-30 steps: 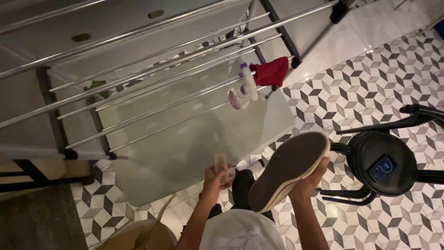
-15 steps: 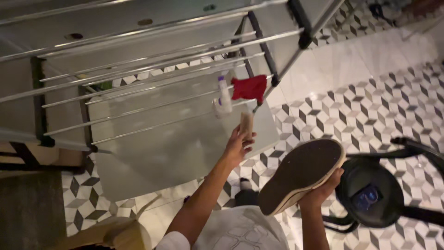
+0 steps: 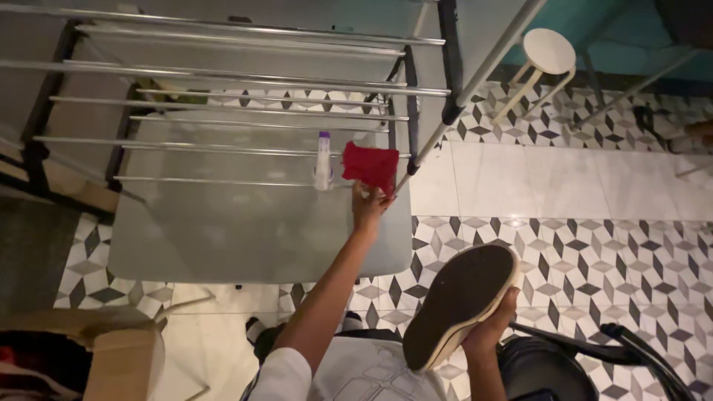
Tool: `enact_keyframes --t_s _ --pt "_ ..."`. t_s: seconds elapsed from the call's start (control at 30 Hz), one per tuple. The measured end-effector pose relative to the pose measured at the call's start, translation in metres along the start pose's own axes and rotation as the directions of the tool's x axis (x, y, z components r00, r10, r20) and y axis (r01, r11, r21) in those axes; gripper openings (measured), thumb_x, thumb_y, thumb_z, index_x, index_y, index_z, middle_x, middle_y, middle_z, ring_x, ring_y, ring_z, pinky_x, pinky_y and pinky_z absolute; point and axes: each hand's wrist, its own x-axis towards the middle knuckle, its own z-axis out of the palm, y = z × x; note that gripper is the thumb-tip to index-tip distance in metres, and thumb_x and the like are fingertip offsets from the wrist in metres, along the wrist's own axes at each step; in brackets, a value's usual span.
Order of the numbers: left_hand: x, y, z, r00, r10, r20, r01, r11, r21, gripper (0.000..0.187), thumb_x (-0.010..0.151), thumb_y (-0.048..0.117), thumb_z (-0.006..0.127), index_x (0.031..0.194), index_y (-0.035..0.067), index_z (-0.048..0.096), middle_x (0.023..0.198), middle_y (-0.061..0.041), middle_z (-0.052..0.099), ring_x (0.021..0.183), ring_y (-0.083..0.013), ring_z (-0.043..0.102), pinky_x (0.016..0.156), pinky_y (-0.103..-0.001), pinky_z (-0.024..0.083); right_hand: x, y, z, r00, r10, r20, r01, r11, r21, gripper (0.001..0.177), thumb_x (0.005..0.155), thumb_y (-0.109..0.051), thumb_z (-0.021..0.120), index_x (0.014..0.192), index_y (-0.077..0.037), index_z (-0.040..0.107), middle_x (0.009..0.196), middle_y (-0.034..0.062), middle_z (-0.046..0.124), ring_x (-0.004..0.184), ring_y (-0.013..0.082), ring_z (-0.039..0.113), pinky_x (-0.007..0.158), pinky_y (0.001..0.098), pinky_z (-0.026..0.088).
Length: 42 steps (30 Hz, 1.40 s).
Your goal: The person scrubs the sole of a white sneaker with a brush, sprays the upper with a cleaning solution, and wipes it with a red cloth. The person repeats this process on a second sneaker, then places both shoes on a metal drying rack.
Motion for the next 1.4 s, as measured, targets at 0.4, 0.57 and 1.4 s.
enact_keyframes --t_s 0.4,0.57,1.4 --pt "-0.016 0.023 0.031 0.965 0.135 -0.225 -0.038 0.92 0.389 0.056 0.101 0.037 0.059 0.146 0.017 0.034 0.083 -0.013 0.073 0.052 -0.0192 0.062 0.044 -0.03 0.048 0.027 -0.011 -0.002 1.0 0.008 0.003 -0.008 0.999 -0.051 0.067 0.107 -0.059 0.033 0.149 -0.007 0.047 0.139 0.0107 0.059 0.122 0.0246 0.06 0.106 0.039 0.048" --pt "-0.04 0.049 0.039 0.969 0.138 -0.207 -0.018 0.87 0.494 0.06 0.099 0.046 0.057 0.148 0.02 0.033 0.082 -0.013 0.075 0.055 -0.0197 0.066 0.049 -0.031 0.053 0.034 -0.008 -0.007 0.998 0.057 0.026 -0.057 0.998 0.006 0.067 0.107 -0.059 0.033 0.15 -0.009 0.046 0.142 0.0092 0.058 0.124 0.0239 0.059 0.107 0.0385 0.048" --pt "-0.219 0.101 -0.082 0.895 0.431 -0.118 -0.291 0.762 0.578 0.063 0.111 0.052 0.052 0.137 -0.004 0.062 0.125 -0.02 0.067 0.119 -0.0291 0.062 0.106 -0.04 0.05 0.008 0.014 0.185 0.594 0.279 0.754 0.114 0.899 -0.423 0.051 0.107 -0.023 0.052 0.151 0.002 0.045 0.146 0.013 0.056 0.136 0.0215 0.05 0.116 0.0358 0.036"
